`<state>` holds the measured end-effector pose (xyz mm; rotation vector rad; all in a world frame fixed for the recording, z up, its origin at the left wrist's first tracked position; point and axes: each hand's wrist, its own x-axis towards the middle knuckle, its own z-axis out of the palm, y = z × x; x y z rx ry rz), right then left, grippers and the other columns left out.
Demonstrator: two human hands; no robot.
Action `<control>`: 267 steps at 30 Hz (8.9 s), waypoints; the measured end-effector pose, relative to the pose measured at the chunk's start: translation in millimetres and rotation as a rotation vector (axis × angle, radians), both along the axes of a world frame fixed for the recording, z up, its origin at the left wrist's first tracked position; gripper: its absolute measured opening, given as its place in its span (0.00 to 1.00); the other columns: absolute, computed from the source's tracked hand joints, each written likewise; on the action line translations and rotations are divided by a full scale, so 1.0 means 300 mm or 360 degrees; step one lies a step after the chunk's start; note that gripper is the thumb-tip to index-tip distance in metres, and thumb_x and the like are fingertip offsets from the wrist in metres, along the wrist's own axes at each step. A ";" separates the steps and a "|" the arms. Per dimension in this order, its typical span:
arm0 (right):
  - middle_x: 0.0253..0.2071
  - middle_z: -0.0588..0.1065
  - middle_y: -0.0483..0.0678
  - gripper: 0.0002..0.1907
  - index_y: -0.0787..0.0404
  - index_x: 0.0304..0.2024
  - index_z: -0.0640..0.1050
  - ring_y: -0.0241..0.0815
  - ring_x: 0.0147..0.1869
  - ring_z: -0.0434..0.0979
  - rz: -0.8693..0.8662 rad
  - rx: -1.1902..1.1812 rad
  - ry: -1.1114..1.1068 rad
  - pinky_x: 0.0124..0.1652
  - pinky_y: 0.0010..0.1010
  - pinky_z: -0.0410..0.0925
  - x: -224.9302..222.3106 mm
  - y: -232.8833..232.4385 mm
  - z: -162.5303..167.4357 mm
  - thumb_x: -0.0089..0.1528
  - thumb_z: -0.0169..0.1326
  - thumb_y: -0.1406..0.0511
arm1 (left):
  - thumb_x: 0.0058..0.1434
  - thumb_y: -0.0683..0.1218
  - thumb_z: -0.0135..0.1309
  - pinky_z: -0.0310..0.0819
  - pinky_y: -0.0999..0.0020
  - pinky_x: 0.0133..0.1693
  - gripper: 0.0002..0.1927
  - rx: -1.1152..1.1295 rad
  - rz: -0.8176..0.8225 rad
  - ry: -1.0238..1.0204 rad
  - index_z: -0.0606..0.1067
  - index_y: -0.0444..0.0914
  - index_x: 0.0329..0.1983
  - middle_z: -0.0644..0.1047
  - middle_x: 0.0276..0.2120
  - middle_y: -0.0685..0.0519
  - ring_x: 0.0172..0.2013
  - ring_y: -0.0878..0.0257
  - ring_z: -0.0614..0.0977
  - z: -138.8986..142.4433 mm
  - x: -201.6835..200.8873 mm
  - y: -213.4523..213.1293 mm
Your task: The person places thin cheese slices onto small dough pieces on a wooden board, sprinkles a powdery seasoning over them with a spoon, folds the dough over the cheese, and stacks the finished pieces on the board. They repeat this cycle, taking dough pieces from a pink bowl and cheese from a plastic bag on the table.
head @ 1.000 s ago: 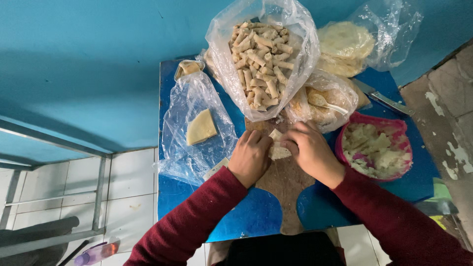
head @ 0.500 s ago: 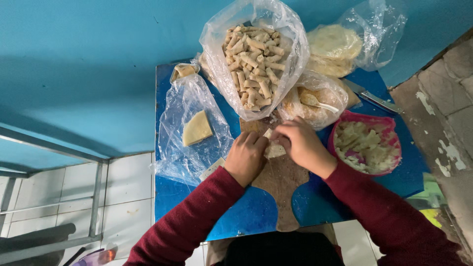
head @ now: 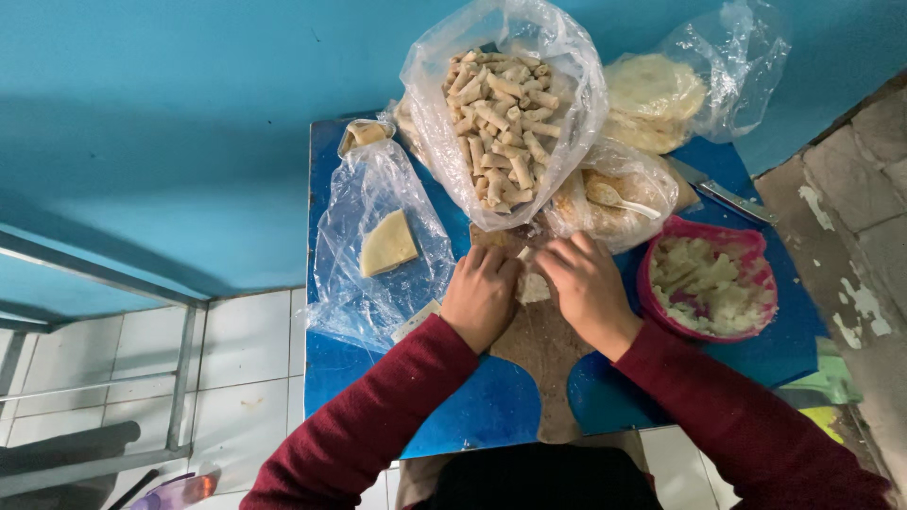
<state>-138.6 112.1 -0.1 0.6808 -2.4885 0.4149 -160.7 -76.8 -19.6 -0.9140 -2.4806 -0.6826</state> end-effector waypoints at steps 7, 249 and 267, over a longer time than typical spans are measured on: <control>0.39 0.77 0.43 0.07 0.60 0.37 0.82 0.46 0.47 0.73 -0.0137 0.0230 -0.0004 0.45 0.40 0.64 0.020 -0.078 0.046 0.59 0.54 0.68 | 0.60 0.48 0.57 0.73 0.55 0.42 0.16 0.0144 0.0272 -0.0190 0.74 0.38 0.49 0.75 0.41 0.47 0.45 0.50 0.76 0.024 0.062 -0.035; 0.49 0.77 0.48 0.07 0.58 0.40 0.80 0.55 0.50 0.73 0.0020 -0.0261 -0.0024 0.50 0.44 0.66 0.087 -0.070 0.115 0.62 0.58 0.63 | 0.61 0.36 0.51 0.73 0.56 0.46 0.12 0.0208 0.0021 -0.0108 0.80 0.38 0.45 0.79 0.38 0.47 0.41 0.47 0.78 0.193 0.126 -0.304; 0.68 0.69 0.63 0.38 0.66 0.74 0.60 0.47 0.53 0.80 0.0233 -0.0602 -0.0376 0.42 0.35 0.75 0.065 -0.142 0.373 0.67 0.56 0.57 | 0.48 0.54 0.70 0.74 0.54 0.47 0.27 0.0153 0.0669 -0.0598 0.77 0.33 0.45 0.79 0.41 0.39 0.44 0.44 0.80 0.313 -0.036 -0.411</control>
